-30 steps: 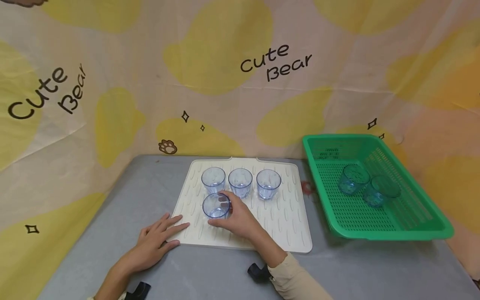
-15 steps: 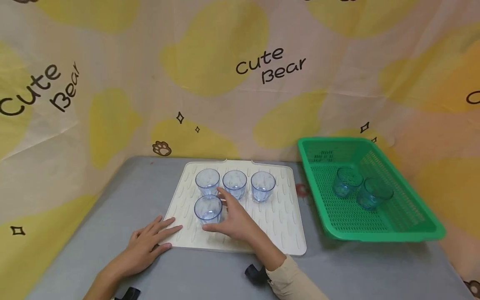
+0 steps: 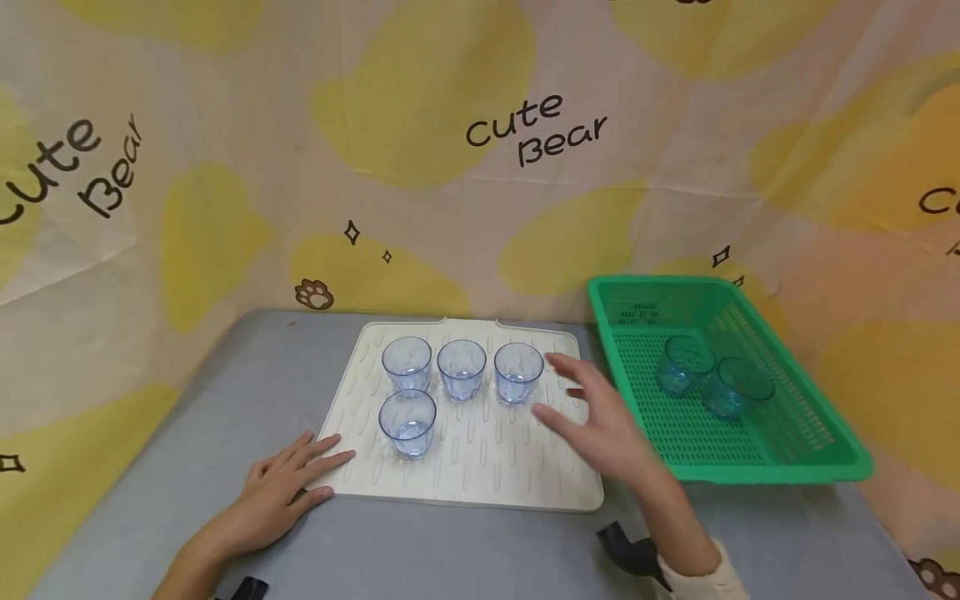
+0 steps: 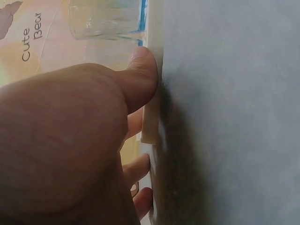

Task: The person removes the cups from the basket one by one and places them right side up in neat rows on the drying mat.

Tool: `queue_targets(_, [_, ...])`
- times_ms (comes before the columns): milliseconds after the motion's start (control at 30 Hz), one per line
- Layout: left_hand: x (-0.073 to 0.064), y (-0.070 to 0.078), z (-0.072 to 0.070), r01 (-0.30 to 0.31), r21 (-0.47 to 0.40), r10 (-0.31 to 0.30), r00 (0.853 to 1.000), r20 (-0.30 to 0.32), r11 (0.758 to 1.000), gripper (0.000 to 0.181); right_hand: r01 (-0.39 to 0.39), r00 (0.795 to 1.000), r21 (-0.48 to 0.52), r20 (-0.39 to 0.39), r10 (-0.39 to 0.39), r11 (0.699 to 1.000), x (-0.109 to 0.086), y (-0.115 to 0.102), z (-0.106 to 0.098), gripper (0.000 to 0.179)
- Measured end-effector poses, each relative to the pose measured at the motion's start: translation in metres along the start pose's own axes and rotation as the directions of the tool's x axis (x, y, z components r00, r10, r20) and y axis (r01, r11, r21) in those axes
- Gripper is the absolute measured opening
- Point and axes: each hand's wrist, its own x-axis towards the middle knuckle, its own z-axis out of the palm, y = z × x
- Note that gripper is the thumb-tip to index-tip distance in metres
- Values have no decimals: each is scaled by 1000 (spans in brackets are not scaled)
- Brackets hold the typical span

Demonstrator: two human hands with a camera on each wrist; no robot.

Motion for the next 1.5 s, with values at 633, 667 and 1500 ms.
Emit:
queue_targets(633, [-2, -1, -1, 36, -19, -35, 999, 21, 999, 50, -468, 881, -164, -165, 444, 868, -52, 128, -144, 77])
queue_targets(667, [-2, -1, -1, 37, -18, -37, 999, 20, 999, 50, -475, 879, -200, -159, 450, 857, -52, 129, -146, 78])
queue_targets(1500, [-1, 0, 3, 45, -9, -45, 999, 20, 999, 50, -419, 899, -471, -94, 428, 777, -43, 154, -151, 77])
